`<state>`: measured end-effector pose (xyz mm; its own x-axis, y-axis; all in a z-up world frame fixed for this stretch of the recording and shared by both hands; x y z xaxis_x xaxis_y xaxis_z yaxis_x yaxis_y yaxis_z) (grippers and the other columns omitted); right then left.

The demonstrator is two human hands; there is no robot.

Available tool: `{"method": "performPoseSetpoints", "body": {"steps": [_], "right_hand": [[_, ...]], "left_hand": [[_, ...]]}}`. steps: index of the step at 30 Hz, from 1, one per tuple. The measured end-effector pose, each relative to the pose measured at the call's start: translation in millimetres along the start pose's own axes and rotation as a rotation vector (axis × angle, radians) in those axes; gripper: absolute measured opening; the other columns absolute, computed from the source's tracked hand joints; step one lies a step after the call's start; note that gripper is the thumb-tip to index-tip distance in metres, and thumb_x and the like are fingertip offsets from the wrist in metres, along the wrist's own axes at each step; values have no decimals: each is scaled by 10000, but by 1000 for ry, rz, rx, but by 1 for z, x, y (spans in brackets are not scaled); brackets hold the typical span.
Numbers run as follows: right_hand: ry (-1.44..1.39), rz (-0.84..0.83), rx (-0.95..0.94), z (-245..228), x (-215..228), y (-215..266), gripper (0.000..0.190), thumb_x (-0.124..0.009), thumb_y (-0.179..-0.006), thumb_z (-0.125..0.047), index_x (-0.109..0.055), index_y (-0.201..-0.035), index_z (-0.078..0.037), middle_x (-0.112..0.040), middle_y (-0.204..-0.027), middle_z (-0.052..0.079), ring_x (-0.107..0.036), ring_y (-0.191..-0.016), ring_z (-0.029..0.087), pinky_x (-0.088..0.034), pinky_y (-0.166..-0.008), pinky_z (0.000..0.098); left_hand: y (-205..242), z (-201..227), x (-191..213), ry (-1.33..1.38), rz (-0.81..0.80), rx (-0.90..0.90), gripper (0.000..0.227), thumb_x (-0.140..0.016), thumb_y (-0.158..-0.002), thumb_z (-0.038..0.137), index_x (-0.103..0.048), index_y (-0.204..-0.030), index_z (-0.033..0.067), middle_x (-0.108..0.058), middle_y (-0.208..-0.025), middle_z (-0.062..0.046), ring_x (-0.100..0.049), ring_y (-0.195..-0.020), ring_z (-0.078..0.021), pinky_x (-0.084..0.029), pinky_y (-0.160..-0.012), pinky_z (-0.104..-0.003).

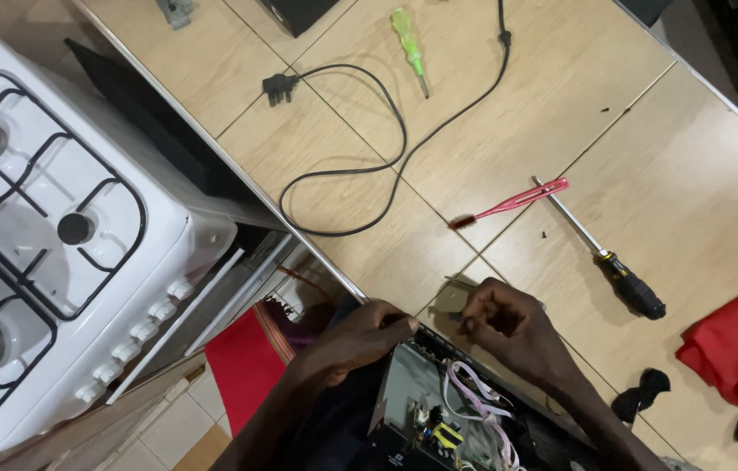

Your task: Adjusting and connecting internal wiring and ribbon cables to a circuit board within an electronic device.

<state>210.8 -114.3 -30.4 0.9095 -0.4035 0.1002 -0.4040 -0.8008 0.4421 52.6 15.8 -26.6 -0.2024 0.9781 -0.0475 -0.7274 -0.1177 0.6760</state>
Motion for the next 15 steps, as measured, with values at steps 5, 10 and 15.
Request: {"method": "performPoseSetpoints", "body": {"steps": [5,10,15], "right_hand": [[-125,-23,-91,17,2,4,117,-702,-897,-28,-800,-953,3,-823,-867,128,-754,-766,202,-590,-642,310],[-203,-37,-154,24,0,6,151,-756,-886,-69,-794,-977,46,-756,-779,134,-674,-663,223,-544,-614,339],[-197,-145,-116,13,-9,8,199,-685,-940,-176,-683,-1055,-13,-825,-856,161,-700,-663,209,-575,-608,325]], "left_hand": [[13,15,0,-171,-42,285,342,-536,-953,402,-335,-777,189,-269,-695,43,-221,-585,-108,-147,-519,-346],[4,15,-6,-293,-46,285,265,-519,-878,285,-304,-764,180,-248,-718,27,-260,-647,-144,-179,-612,-401],[3,4,-12,-284,-68,482,344,-524,-910,295,-515,-1170,70,-451,-885,-15,-384,-715,-133,-262,-561,-334]]}}
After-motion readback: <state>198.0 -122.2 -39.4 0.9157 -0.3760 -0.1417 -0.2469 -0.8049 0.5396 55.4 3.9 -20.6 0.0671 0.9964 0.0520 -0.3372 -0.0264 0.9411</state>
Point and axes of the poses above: each hand's wrist, its own y-axis away from the middle knuckle, its own x-axis out of the back of the hand, z = x × y, the point moved 7 cm from there along -y, towards the middle knuckle
